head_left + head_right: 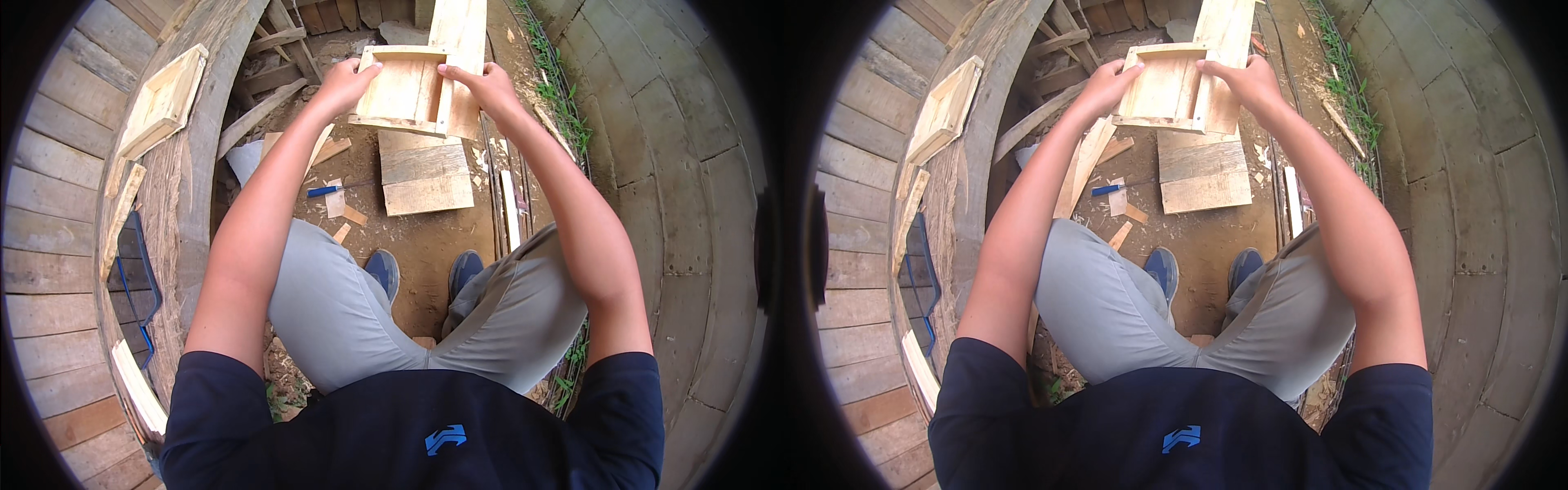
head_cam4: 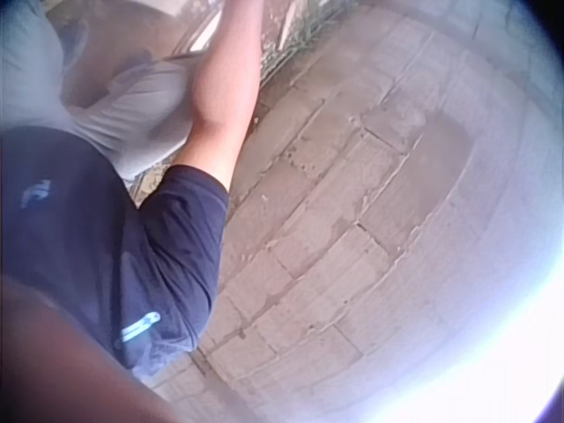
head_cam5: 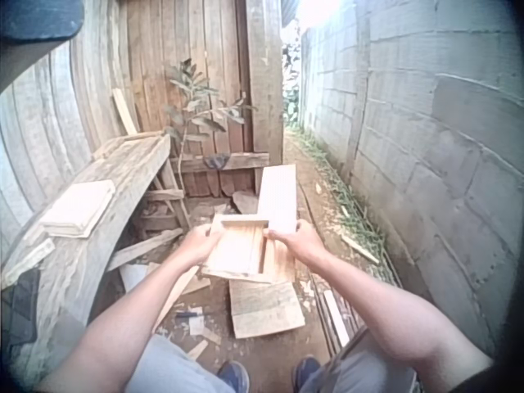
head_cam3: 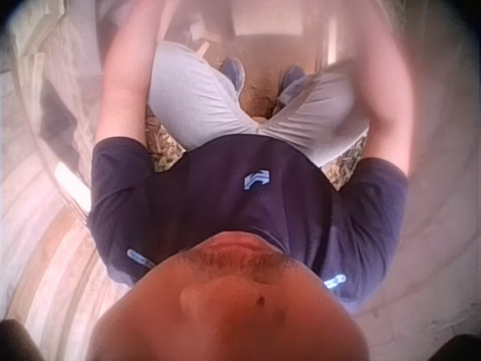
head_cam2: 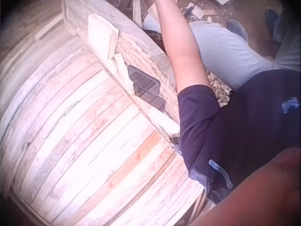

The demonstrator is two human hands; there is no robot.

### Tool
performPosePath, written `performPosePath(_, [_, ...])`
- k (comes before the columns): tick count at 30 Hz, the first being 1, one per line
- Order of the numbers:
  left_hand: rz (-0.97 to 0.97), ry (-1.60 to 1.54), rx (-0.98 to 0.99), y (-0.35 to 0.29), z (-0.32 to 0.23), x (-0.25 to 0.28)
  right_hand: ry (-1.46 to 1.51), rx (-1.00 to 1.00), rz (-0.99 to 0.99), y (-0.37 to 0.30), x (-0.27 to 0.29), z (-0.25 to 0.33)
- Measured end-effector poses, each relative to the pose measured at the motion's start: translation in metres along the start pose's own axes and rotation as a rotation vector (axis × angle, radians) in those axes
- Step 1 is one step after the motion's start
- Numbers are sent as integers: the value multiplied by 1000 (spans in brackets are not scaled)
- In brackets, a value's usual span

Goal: The person assembles a small wooden box by hand, fitting pre-cut planks together to form a rectangular frame. They repeatedly adjust the pieces, tap them into place, and inspect the joints to ensure alignment.

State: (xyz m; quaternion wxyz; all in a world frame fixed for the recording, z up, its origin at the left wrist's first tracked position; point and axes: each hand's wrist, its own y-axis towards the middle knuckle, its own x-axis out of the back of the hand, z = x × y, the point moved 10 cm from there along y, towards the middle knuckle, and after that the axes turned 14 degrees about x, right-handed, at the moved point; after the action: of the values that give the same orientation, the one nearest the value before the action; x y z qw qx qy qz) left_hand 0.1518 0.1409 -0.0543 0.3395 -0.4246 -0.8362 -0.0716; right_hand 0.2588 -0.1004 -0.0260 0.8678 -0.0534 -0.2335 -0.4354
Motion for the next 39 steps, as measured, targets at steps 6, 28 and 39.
performPosePath(6, [130,35,61,-2,6,-8,24,-64,-55,-1,-2,-4])
performPosePath(28, [776,142,314,-16,60,-69,515,-256,110,-1,-19,-31])
performPosePath(39, [1108,-213,251,-60,20,-69,270,273,79,-5,-3,50])
